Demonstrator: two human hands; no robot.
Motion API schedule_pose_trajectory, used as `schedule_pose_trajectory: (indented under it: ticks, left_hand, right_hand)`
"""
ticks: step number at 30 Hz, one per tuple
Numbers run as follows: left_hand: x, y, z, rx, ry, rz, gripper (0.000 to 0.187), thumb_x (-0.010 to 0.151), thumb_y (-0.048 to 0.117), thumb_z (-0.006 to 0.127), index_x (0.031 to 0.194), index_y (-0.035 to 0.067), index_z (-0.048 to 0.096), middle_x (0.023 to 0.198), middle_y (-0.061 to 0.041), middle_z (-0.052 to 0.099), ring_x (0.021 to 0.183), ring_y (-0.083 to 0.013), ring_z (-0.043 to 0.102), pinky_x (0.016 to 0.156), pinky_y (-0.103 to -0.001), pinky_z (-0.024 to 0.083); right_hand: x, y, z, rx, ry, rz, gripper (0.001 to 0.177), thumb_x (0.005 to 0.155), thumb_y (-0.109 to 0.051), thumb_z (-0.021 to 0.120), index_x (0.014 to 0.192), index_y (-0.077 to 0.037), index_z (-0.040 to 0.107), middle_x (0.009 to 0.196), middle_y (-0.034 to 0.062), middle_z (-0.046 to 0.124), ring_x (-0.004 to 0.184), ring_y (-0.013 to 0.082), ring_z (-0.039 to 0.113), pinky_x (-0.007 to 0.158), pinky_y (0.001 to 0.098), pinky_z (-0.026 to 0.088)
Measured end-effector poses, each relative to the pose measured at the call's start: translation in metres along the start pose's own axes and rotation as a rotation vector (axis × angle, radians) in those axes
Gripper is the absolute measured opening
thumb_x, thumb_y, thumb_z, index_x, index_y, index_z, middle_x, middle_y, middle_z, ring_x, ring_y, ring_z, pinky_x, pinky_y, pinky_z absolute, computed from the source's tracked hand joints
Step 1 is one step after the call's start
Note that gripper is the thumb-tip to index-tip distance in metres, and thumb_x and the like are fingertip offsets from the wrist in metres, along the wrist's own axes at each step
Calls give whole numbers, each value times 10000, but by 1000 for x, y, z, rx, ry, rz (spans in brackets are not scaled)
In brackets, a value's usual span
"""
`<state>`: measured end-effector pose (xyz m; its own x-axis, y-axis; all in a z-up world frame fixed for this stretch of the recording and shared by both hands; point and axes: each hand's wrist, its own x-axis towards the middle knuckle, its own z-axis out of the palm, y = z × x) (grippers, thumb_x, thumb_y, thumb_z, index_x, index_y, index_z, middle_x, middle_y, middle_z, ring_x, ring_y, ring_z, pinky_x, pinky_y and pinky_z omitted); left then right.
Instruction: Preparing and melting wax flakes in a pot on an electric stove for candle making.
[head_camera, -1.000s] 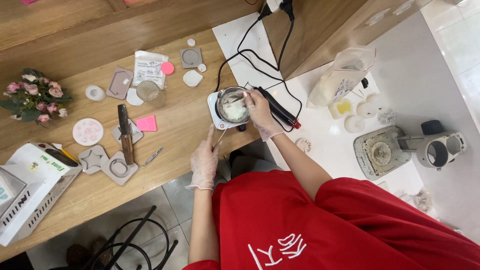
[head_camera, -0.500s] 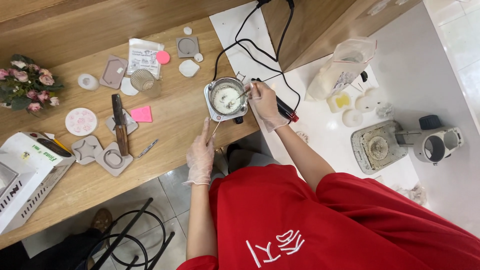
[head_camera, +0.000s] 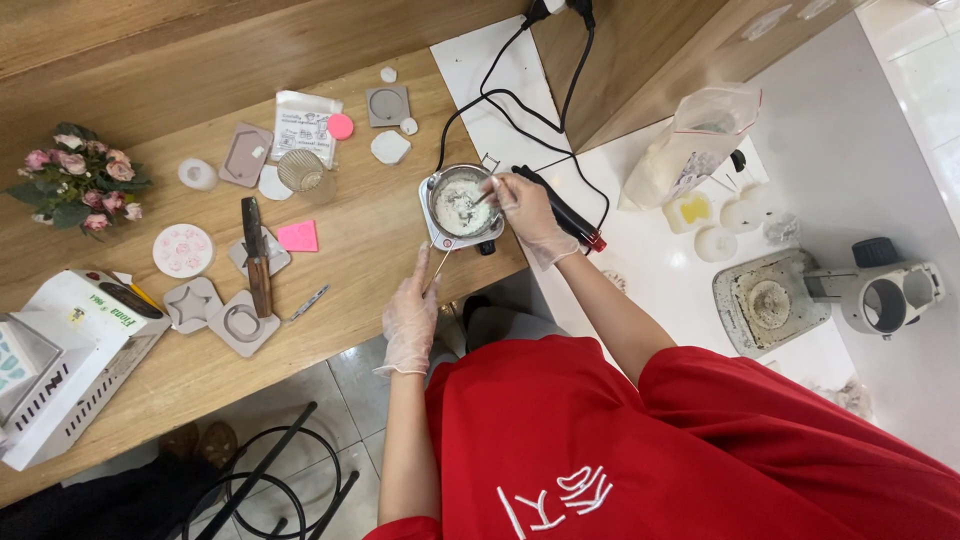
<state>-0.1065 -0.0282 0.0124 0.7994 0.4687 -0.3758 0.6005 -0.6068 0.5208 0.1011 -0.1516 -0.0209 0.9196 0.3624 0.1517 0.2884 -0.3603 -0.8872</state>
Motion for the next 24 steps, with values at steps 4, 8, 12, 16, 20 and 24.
schedule_pose_trajectory:
  ticks: [4,8,12,16,20,24]
  left_hand:
    - [0,-2,-1,-9,3,3,582,1029,433,495,1557,513,265,1079,-129,716,1026,-376,705,895,-515,567]
    - [0,0,-2,-5,-17,-6,587,1031,436,484,1560,521,244,1101,-134,711,1047,-378,699,906,-512,562]
    - [1,-2,-2,-8,-30,-16,591,1026,454,483,1556,539,235,1116,-118,715,1054,-365,701,906,-504,563]
    - [-1,0,-1,-14,-40,-20,592,1030,442,475,1560,531,228,1101,-128,718,1052,-375,701,908,-510,562]
    - [2,-6,4,-10,-3,16,594,1032,422,498,1564,505,248,1045,-154,718,1010,-391,708,860,-531,566]
    - [2,-3,1,-6,-19,5,595,1035,432,484,1560,534,225,1078,-132,720,1031,-379,703,877,-514,562]
  right_hand:
    - [8,-4,-8,57,89,10,206,1042,-134,584,972,-82,771,892,81,766,752,182,756,689,293,642]
    - [0,-16,-7,93,-11,-10,205,1034,-178,626,951,-69,779,830,107,763,748,234,758,679,343,628]
    - [9,-22,-15,-94,26,-27,212,1053,-238,614,955,-154,783,873,50,774,839,238,756,759,356,608]
    - [1,-11,-6,67,-62,15,219,1046,-213,599,967,-152,793,833,51,776,801,190,761,785,330,608]
    - [11,-3,-11,-61,-94,-70,205,1065,-198,592,990,-126,769,911,87,773,820,249,763,763,376,607]
    - [-3,-7,-1,207,-78,49,211,1051,-200,601,988,-113,782,832,61,769,771,149,743,776,297,615]
